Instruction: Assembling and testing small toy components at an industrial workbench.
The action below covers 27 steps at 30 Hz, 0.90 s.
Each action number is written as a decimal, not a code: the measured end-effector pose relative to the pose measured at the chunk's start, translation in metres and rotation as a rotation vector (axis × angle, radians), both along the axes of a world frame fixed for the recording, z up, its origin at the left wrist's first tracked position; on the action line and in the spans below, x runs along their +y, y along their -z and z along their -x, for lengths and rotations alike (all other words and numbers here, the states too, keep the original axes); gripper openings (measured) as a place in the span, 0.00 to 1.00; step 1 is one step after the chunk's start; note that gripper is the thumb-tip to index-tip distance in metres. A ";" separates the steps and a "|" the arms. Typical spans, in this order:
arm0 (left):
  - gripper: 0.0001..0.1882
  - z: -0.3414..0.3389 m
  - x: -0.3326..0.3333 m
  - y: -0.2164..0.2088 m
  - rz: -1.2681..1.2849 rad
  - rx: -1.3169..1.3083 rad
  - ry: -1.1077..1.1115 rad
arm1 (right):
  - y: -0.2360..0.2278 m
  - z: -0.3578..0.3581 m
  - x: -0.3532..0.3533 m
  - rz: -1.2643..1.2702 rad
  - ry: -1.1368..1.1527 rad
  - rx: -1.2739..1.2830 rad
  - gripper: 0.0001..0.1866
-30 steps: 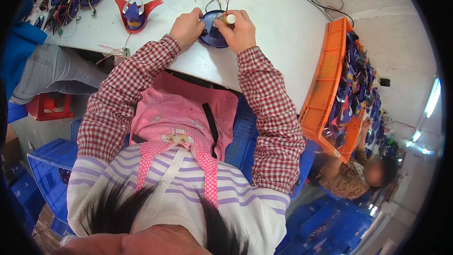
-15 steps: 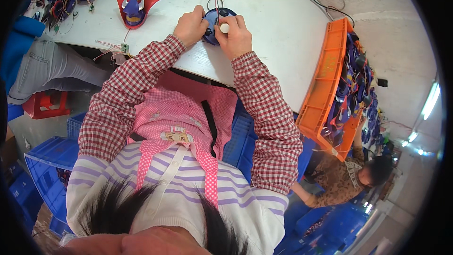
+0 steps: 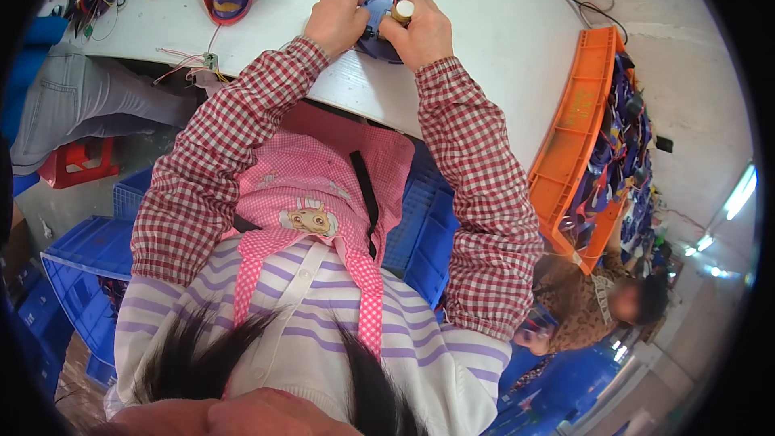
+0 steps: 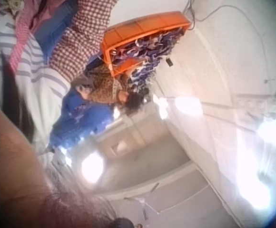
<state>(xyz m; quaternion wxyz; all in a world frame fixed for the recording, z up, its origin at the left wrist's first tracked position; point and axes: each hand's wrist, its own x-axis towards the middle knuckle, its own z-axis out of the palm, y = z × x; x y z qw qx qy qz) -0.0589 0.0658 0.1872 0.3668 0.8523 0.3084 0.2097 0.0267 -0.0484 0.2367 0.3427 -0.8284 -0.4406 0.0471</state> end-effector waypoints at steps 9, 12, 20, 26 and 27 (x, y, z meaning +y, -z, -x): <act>0.12 0.051 -0.015 -0.026 -0.014 -0.235 0.113 | 0.015 -0.011 -0.017 0.009 -0.028 -0.127 0.16; 0.09 0.122 -0.035 -0.034 -0.032 -0.485 0.218 | 0.006 -0.003 -0.024 -0.003 0.024 0.091 0.17; 0.16 0.265 0.010 0.039 0.425 -0.416 -0.557 | -0.018 0.126 0.000 -0.129 -0.393 0.134 0.16; 0.24 0.271 0.065 0.099 0.277 -0.349 -0.518 | 0.034 0.173 0.097 -0.078 -0.366 -0.115 0.19; 0.27 0.272 0.068 0.106 0.416 -0.355 -0.484 | 0.037 0.175 0.103 -0.018 -0.353 -0.099 0.18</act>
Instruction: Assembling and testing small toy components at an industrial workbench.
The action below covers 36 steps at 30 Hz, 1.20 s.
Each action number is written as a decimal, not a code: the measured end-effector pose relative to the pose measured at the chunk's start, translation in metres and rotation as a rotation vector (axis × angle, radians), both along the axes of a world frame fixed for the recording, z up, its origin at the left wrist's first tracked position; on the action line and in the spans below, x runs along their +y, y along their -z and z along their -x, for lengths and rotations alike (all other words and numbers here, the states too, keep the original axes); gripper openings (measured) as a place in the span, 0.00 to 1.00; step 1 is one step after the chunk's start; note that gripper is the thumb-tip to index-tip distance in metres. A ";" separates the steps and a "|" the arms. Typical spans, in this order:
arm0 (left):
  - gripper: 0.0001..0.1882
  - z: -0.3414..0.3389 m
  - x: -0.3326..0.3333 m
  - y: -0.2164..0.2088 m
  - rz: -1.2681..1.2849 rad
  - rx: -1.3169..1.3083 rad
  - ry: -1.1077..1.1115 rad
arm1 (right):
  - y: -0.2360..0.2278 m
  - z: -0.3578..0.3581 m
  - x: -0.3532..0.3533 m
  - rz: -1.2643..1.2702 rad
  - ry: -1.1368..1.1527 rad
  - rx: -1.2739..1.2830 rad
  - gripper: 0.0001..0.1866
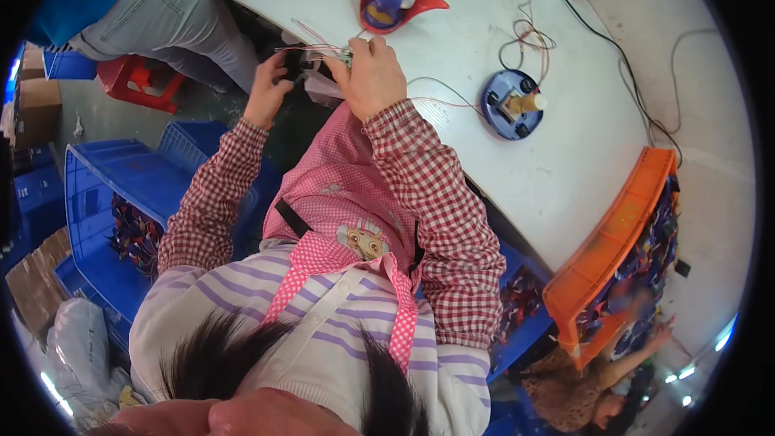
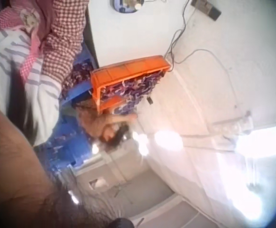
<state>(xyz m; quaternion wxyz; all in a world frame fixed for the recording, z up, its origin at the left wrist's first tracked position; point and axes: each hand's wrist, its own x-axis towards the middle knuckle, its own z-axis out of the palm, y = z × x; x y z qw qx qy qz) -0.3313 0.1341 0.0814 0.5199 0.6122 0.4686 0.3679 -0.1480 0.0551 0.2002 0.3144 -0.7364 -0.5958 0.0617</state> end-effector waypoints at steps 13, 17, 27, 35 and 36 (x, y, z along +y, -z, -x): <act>0.23 -0.009 -0.010 0.004 -0.241 0.149 0.292 | -0.011 -0.033 0.005 0.295 0.048 0.337 0.10; 0.19 -0.012 -0.033 -0.022 -0.101 -0.028 0.387 | -0.006 -0.055 -0.005 0.302 0.056 0.255 0.10; 0.16 -0.030 -0.080 -0.080 0.216 -0.360 0.283 | -0.005 -0.056 -0.019 0.031 0.127 0.148 0.14; 0.18 -0.020 -0.076 -0.085 0.265 -0.342 0.420 | 0.031 0.016 -0.129 0.243 -0.090 0.232 0.20; 0.18 -0.021 -0.074 -0.088 0.281 -0.373 0.445 | 0.057 0.015 -0.133 0.244 -0.076 0.239 0.20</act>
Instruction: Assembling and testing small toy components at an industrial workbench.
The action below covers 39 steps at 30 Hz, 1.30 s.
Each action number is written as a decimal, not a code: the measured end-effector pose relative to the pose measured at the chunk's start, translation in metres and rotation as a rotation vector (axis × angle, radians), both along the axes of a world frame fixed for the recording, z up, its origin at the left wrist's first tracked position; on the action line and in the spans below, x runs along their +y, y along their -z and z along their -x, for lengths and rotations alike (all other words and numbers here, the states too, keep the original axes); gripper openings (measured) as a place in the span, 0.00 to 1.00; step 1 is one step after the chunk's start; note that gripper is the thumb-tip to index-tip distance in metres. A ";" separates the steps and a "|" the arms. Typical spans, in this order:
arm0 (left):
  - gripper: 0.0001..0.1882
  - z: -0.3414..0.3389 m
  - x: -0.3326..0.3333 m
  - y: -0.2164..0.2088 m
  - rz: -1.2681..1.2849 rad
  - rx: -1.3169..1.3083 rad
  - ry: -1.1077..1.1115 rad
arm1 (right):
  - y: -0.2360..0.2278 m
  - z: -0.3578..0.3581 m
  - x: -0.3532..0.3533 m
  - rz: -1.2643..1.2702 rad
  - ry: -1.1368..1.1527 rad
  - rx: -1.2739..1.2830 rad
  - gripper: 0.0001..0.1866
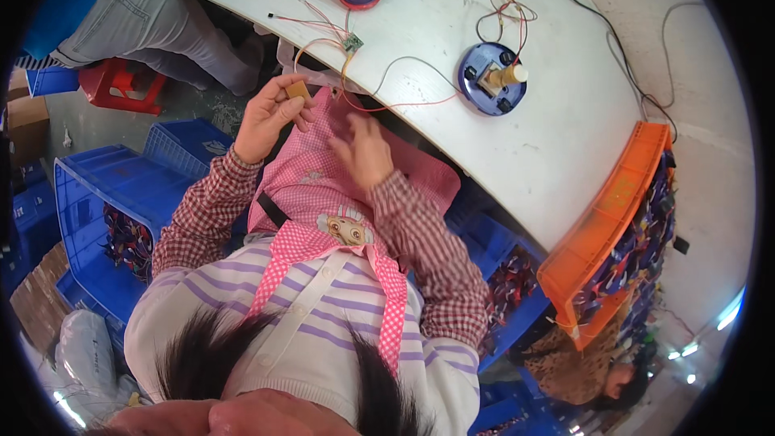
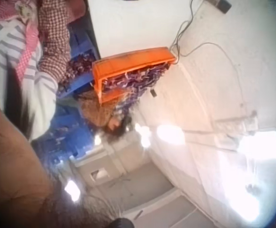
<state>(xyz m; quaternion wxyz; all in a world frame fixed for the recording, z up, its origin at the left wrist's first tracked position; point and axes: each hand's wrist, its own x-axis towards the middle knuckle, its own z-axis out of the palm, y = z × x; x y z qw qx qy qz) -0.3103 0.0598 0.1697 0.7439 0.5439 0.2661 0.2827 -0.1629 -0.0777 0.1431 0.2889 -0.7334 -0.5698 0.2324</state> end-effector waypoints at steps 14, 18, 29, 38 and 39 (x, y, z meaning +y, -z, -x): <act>0.14 0.010 0.005 -0.008 0.057 0.032 0.009 | 0.037 0.000 0.061 0.266 0.241 1.124 0.10; 0.13 0.005 0.002 -0.011 0.079 0.041 -0.027 | -0.004 0.002 0.034 0.205 0.178 1.351 0.10; 0.12 -0.007 -0.012 -0.012 -0.225 0.239 -0.034 | -0.026 0.020 0.045 -0.363 0.127 0.196 0.09; 0.11 -0.009 -0.007 -0.022 -0.384 0.324 0.072 | -0.020 0.019 0.038 -0.435 0.175 0.408 0.08; 0.11 -0.008 -0.002 -0.027 -0.436 0.397 0.141 | -0.018 0.018 0.037 -0.427 0.181 0.400 0.08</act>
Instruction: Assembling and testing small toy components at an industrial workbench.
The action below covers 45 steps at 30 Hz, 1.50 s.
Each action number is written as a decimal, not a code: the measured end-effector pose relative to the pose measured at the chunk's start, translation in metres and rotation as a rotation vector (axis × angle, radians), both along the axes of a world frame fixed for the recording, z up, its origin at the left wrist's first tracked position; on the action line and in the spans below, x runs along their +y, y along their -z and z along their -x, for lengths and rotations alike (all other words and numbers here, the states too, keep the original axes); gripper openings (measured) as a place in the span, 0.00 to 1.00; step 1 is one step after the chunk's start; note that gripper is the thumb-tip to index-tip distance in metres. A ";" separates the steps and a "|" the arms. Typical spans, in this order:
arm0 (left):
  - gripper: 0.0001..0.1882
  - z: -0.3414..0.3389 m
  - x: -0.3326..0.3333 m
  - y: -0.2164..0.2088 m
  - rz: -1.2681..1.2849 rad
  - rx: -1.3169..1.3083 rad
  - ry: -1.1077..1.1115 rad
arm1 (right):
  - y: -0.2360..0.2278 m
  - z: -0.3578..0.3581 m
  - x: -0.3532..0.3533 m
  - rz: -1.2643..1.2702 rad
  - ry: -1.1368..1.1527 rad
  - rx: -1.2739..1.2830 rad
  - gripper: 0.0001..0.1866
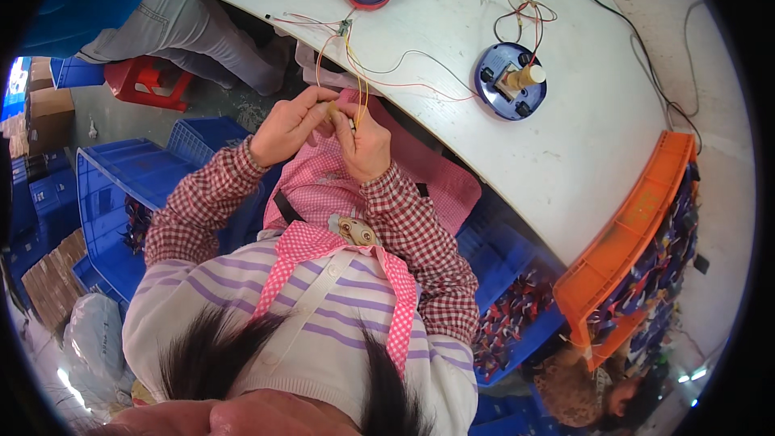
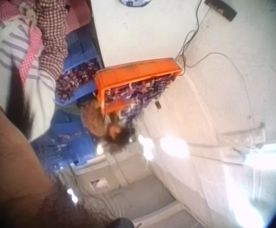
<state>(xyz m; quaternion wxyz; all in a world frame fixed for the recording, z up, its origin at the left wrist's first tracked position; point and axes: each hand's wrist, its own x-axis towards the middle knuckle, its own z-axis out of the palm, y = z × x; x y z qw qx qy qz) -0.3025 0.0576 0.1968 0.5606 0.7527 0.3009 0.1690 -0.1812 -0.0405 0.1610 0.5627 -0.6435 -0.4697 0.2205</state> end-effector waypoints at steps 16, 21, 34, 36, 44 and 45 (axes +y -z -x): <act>0.13 -0.069 0.135 -0.002 -0.383 0.093 0.417 | 0.000 -0.011 -0.013 0.073 -0.070 0.151 0.08; 0.10 -0.075 0.137 0.000 -0.230 0.030 0.446 | 0.000 -0.011 -0.013 0.052 -0.066 0.209 0.08; 0.07 -0.076 0.132 0.000 -0.315 0.087 0.341 | -0.004 -0.012 -0.011 0.150 -0.061 0.777 0.07; 0.06 -0.075 0.128 -0.002 -0.303 0.072 0.332 | -0.002 -0.011 -0.011 0.151 -0.055 0.819 0.07; 0.07 -0.072 0.131 -0.004 -0.214 0.015 0.356 | -0.002 -0.009 -0.007 0.186 -0.024 0.872 0.08; 0.07 -0.072 0.132 -0.007 -0.186 0.024 0.372 | -0.001 -0.010 -0.007 0.184 -0.025 0.872 0.08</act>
